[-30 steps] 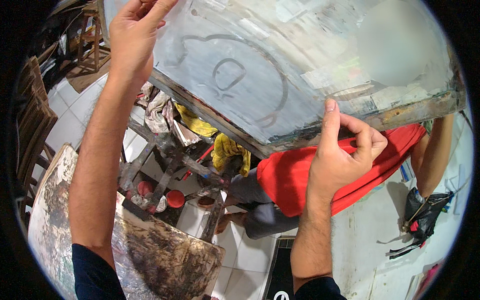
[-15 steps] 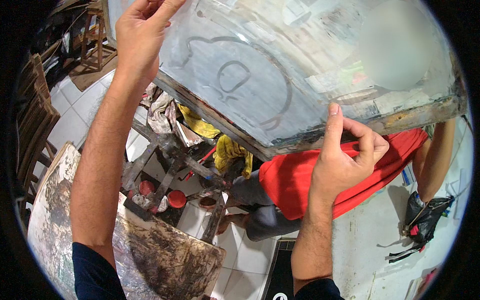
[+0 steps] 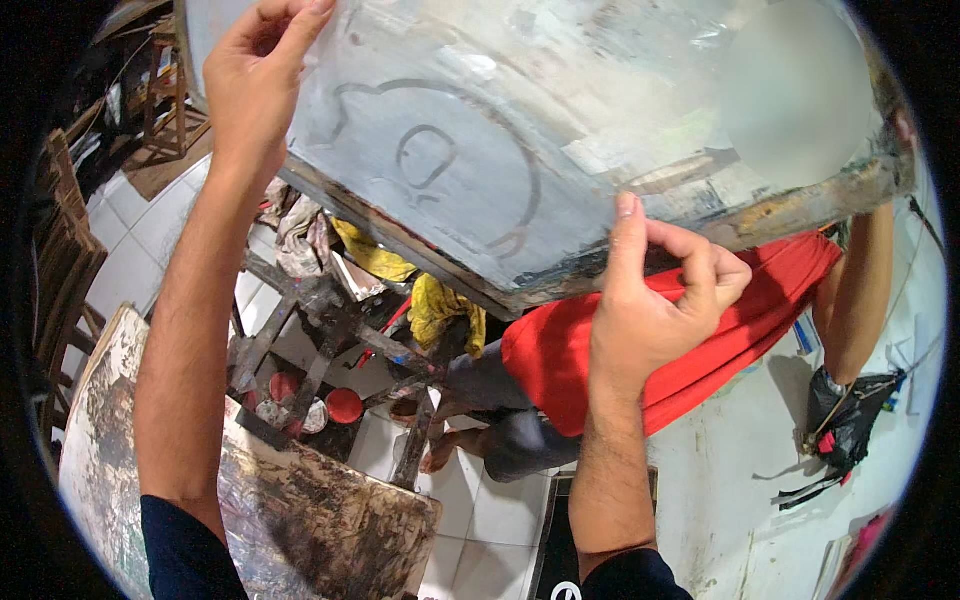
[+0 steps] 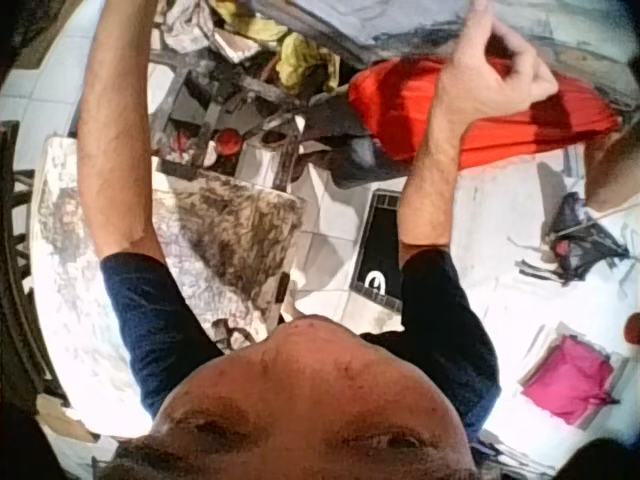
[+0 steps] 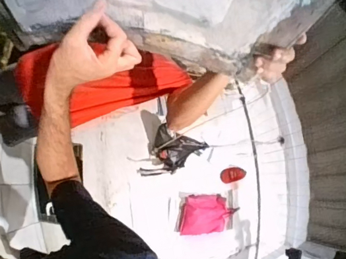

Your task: The person performs screen printing on black rectangular boards. They place a board under a screen, apply white ink with a squeegee, and lift the screen to reveal a printed logo. The process is repeated on multiple boards.

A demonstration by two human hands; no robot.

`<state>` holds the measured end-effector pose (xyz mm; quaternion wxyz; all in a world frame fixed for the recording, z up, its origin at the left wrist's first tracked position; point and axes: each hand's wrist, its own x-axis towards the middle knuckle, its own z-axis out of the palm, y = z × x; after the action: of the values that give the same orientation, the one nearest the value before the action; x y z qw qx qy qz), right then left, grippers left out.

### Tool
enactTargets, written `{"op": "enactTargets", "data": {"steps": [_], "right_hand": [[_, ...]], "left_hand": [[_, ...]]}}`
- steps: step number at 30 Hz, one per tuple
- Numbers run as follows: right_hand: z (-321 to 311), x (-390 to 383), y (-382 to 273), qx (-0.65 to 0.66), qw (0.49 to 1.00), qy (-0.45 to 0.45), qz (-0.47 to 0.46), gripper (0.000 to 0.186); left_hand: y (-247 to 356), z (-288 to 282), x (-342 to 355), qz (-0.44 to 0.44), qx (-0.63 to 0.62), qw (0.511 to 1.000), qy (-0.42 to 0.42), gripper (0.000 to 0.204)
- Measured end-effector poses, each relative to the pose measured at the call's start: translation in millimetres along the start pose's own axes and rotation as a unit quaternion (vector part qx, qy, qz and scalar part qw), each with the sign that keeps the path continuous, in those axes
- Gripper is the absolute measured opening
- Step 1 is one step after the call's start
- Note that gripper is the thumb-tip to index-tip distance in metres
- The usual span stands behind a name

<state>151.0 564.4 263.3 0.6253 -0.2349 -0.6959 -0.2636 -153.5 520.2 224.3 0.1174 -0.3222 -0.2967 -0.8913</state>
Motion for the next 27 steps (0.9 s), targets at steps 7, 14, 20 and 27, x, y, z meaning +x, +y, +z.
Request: {"op": "enactTargets", "data": {"steps": [7,14,20,27], "right_hand": [[3,1,1,-0.008,1.000,0.007,-0.015,0.018],[5,2,2,-0.017,1.000,0.008,-0.002,0.018],[11,2,7,-0.021,0.999,0.033,-0.007,0.030],[11,3,9,0.040,0.998,0.035,0.033,0.053]], "left_hand": [[-5,-1,-3,0.055,0.167,0.984,0.004,0.031],[-17,-2,0,0.116,0.197,0.973,0.016,0.037],[-25,-9,3,0.109,0.196,0.974,0.020,0.053],[-16,-20,-1,0.047,0.112,0.992,-0.018,0.071]]}}
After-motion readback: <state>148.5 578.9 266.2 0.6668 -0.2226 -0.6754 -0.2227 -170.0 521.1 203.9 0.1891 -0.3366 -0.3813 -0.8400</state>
